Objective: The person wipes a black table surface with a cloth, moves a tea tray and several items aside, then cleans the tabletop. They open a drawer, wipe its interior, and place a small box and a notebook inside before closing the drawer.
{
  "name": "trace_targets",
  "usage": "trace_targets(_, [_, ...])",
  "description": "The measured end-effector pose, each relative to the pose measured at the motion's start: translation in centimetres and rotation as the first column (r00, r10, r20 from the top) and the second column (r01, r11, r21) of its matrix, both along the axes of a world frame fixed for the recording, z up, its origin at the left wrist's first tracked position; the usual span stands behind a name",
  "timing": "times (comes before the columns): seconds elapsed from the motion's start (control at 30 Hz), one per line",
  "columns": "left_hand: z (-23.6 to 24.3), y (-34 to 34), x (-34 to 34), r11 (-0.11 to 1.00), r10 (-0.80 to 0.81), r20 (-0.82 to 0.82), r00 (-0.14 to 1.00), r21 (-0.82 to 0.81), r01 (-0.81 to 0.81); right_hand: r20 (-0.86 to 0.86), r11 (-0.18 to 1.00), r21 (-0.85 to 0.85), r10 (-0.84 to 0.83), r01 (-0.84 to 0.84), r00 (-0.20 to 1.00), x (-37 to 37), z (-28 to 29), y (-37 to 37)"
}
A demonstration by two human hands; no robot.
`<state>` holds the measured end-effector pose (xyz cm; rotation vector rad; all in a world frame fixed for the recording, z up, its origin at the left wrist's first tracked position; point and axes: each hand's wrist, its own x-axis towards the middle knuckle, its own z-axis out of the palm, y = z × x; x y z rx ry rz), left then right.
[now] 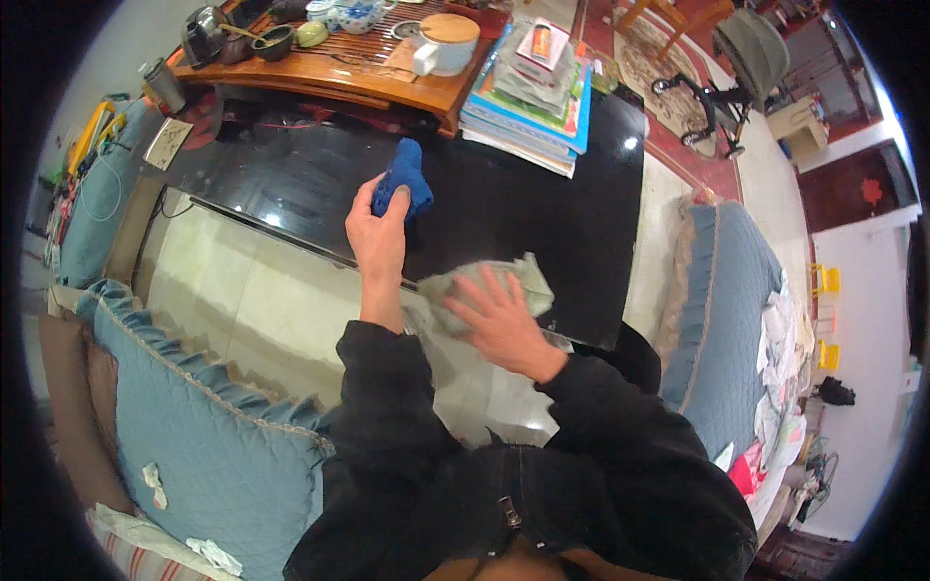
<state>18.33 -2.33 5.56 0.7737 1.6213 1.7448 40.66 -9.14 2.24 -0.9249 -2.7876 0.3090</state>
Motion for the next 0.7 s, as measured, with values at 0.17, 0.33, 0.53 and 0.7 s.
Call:
trace_targets(0.17, [-1.1, 2.0, 3.5, 0.996, -0.031, -0.483, 0.875, 0.063, 0.070, 0.196, 0.936, -0.086, -0.319, 0.341, 0.927, 11.7, 1.3, -3.0])
trace_targets(0.33, [-2.5, 3.6, 9.6, 0.916, -0.217, -0.672, 0.708, 0.111, 0.387, 0.071, 0.833, -0.089, -0.542, 0.546, 0.838, 17.1, 0.6, -0.2])
trace_targets(0.53, [-2.5, 2.5, 11.5, 0.882, -0.430, -0.787, 0.442, -0.262, 0.392, 0.049, 0.727, -0.023, -0.684, 0.686, 0.727, 17.8, -1.3, 7.8])
trace_targets(0.7, [0.0, 1.5, 5.2, 0.991, -0.037, -0.278, 0.960, 0.110, 0.071, 0.034, 0.737, -0.052, -0.673, 0.674, 0.739, 15.6, -1.2, 1.9])
